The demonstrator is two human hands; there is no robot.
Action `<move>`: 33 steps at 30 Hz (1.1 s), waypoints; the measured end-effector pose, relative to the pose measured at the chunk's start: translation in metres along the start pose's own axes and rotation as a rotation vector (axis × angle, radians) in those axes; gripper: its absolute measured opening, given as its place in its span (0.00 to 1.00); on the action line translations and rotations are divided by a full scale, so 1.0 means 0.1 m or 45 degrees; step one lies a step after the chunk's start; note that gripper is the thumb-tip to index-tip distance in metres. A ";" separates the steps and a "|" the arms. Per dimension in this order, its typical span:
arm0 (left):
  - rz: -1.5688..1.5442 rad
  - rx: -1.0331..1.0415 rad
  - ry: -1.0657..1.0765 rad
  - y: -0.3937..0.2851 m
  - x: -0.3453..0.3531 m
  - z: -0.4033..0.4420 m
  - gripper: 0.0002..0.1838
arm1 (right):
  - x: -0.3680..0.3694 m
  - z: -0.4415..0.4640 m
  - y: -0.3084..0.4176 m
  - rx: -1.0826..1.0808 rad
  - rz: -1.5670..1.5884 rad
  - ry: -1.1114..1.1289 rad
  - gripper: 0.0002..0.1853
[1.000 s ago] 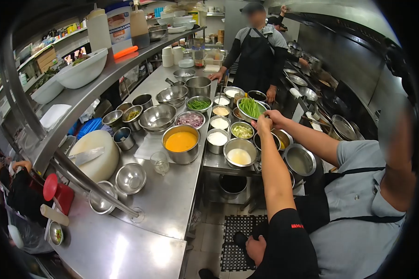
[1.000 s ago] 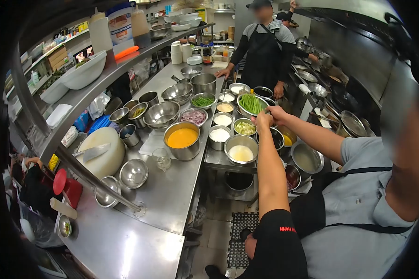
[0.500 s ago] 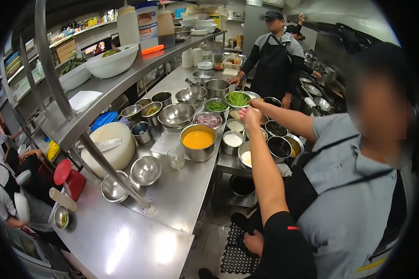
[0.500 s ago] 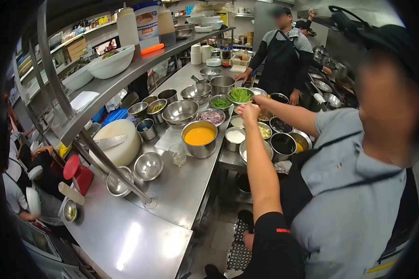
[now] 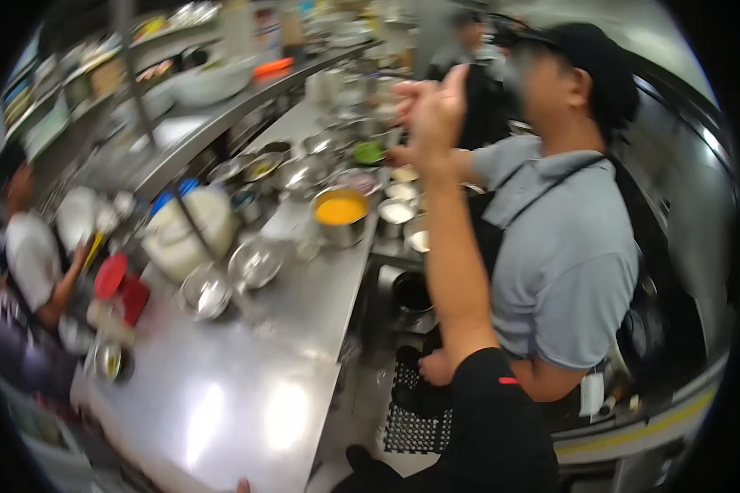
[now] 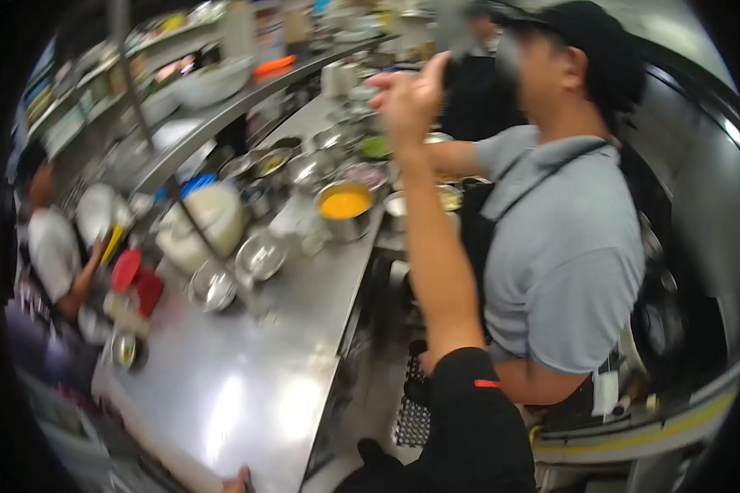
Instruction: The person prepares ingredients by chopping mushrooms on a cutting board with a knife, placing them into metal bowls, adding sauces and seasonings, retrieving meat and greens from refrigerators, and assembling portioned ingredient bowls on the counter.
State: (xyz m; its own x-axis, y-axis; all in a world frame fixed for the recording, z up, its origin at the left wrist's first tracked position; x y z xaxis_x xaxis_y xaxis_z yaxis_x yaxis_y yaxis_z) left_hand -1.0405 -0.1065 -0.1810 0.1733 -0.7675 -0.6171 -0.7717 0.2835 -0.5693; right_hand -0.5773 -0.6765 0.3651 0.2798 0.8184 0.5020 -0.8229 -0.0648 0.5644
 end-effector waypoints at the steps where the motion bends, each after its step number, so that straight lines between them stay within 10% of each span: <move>1: -0.057 0.073 0.002 0.01 0.03 0.00 0.34 | 0.10 -0.14 0.06 0.074 -0.011 0.074 0.35; 2: -0.191 0.393 -0.013 -0.12 0.03 -0.05 0.20 | 0.19 -0.29 0.14 0.147 -0.026 0.148 0.33; 5: -0.229 0.064 0.008 -0.06 -0.03 -0.28 0.31 | 0.48 -0.71 0.24 0.294 -0.077 0.315 0.20; 12: -0.647 0.120 0.486 0.48 0.06 -0.58 0.31 | 1.51 -3.30 1.38 0.522 -0.258 1.760 0.20; 16: -0.458 0.138 0.242 1.34 -0.25 -0.80 0.22 | 1.98 -4.89 1.92 0.268 0.014 2.574 0.24; 28: -0.255 -0.127 -0.443 3.76 -2.04 -1.12 0.13 | 3.43 -8.54 2.79 0.565 0.430 3.043 0.23; 33: -0.663 -0.408 -0.605 4.31 -2.15 -1.68 0.43 | 3.94 -10.35 3.44 0.522 0.713 3.224 0.26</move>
State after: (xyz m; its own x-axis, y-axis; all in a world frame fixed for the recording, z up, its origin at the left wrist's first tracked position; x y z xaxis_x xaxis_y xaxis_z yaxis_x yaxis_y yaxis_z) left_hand -1.5128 0.0846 -0.2022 0.7502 -0.4068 -0.5212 -0.6458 -0.2820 -0.7095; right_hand -1.2623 0.2151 0.0789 -0.7536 -0.4633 -0.4663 -0.4376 -0.1757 0.8818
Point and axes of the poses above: each hand's wrist, its own z-axis towards the middle knuckle, its own x-axis out of the palm, y = z × x, the point moved 8 cm from there along z, towards the middle knuckle, and after that the axes turned 10 degrees about -y, right-handed, at the moved point
